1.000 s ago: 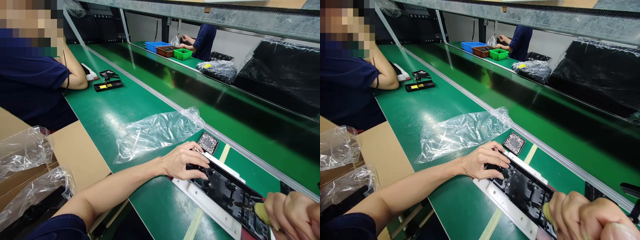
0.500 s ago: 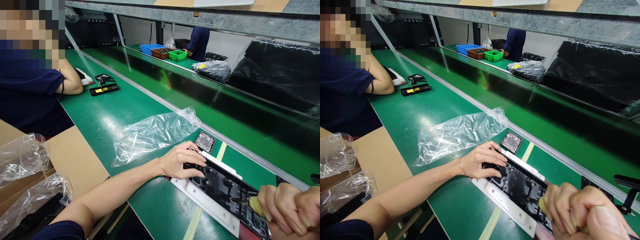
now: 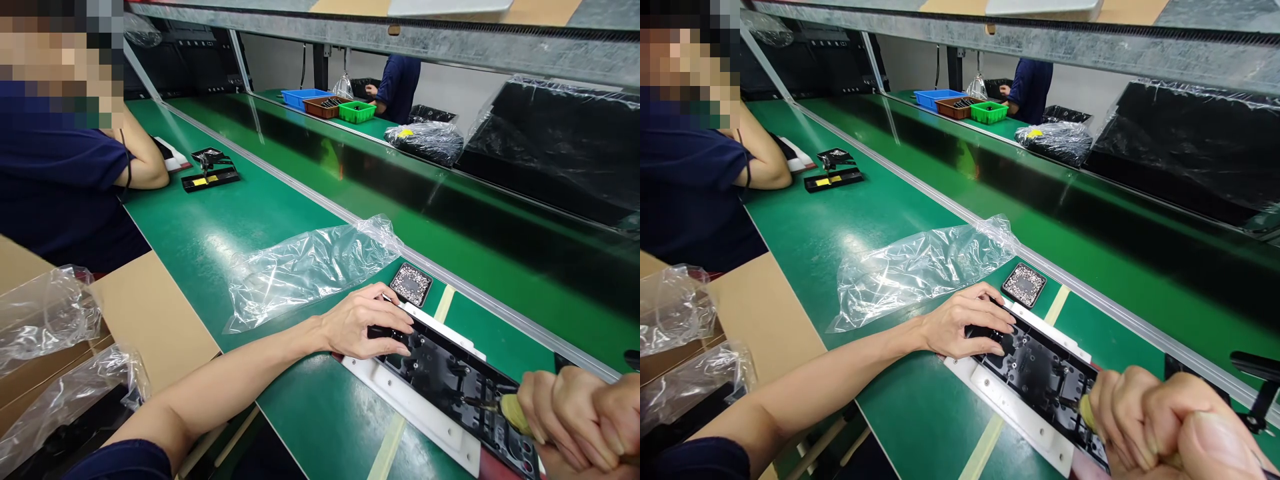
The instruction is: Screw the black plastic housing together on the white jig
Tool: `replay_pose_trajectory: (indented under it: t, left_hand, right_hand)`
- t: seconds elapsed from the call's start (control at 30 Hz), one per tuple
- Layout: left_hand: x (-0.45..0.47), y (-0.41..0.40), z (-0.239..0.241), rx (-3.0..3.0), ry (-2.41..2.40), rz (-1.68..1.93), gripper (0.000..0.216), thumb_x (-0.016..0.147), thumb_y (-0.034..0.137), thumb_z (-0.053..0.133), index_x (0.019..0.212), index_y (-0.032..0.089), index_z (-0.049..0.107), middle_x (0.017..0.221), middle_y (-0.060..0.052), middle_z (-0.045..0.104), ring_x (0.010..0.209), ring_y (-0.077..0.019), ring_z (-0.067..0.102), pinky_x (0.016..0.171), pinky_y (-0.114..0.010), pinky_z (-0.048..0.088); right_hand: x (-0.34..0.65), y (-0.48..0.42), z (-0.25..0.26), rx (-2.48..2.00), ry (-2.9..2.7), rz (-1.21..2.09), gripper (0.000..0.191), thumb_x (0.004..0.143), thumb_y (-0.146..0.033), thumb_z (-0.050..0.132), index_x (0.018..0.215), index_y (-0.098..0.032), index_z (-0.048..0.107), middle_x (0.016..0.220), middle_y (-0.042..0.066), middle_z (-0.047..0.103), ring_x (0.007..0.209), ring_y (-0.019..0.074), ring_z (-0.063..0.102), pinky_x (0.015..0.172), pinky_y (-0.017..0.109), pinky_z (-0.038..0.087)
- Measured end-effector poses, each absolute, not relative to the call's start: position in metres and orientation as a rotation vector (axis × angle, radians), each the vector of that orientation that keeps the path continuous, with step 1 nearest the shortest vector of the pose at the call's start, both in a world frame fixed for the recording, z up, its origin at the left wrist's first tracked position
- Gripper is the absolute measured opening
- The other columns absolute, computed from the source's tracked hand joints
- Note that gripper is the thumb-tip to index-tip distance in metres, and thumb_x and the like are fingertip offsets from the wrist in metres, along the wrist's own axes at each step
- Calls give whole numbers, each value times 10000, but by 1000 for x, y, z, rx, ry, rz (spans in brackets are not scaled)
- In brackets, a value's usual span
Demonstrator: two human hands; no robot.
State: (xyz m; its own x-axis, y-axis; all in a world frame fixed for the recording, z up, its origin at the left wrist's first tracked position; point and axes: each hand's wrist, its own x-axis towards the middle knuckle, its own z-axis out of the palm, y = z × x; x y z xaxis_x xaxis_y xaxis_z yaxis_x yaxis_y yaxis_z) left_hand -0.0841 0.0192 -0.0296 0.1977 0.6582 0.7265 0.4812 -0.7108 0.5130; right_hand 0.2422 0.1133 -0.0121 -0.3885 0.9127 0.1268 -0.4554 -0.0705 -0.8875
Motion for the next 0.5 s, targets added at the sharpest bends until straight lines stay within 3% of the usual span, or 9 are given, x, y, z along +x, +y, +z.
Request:
replay_pose_trajectory:
  t: [0.1, 0.17, 0.23, 0.33, 0.4, 0.5]
  left_hand:
    - [-84, 19, -29, 2289, 1102, 1527, 297, 864, 394, 812, 1036, 154, 781, 1077, -65, 791, 1012, -197, 706, 1004, -400, 574]
    - [-84, 19, -29, 2287, 1105, 1523, 298, 863, 395, 813, 1036, 154, 781, 1079, -65, 791, 1016, -198, 706, 1003, -401, 575]
    - [-84, 19, -29, 2287, 1109, 1515, 299, 864, 397, 811, 1038, 156, 780, 1082, -66, 790, 1022, -199, 705, 1002, -404, 576]
    - [-84, 19, -29, 2286, 1109, 1515, 299, 863, 396, 812, 1040, 156, 779, 1083, -64, 790, 1024, -198, 704, 1002, -402, 576]
    - [-84, 19, -29, 2287, 1104, 1527, 301, 858, 387, 820, 1038, 149, 778, 1079, -65, 791, 1024, -197, 704, 1001, -400, 576]
    - [-84, 18, -29, 2288, 1095, 1538, 303, 853, 379, 825, 1033, 141, 778, 1071, -68, 792, 1022, -199, 706, 998, -398, 577]
  right_hand:
    - [241, 105, -11, -472, -1318, 1576, 570, 1091, -607, 365, 638, -286, 496, 429, -19, 95, 305, 218, 164, 334, 395, 190]
    - [241, 103, -10, -456, -1343, 1554, 568, 1103, -579, 300, 656, -293, 501, 421, -28, 90, 294, 222, 154, 337, 404, 193]
    - [243, 104, -11, -526, -1228, 1595, 534, 1020, -628, 489, 623, -272, 450, 439, -20, 103, 318, 212, 147, 351, 379, 183]
    - [246, 112, -13, -704, -977, 1682, 618, 742, -627, 804, 598, -221, 360, 500, -1, 120, 393, 189, 150, 402, 301, 141]
    - [248, 120, -14, -755, -914, 1725, 658, 637, -594, 856, 602, -201, 329, 536, 8, 113, 430, 178, 141, 431, 265, 112]
    - [249, 129, -14, -758, -911, 1744, 669, 597, -579, 853, 611, -188, 310, 572, 13, 102, 457, 168, 129, 447, 242, 90]
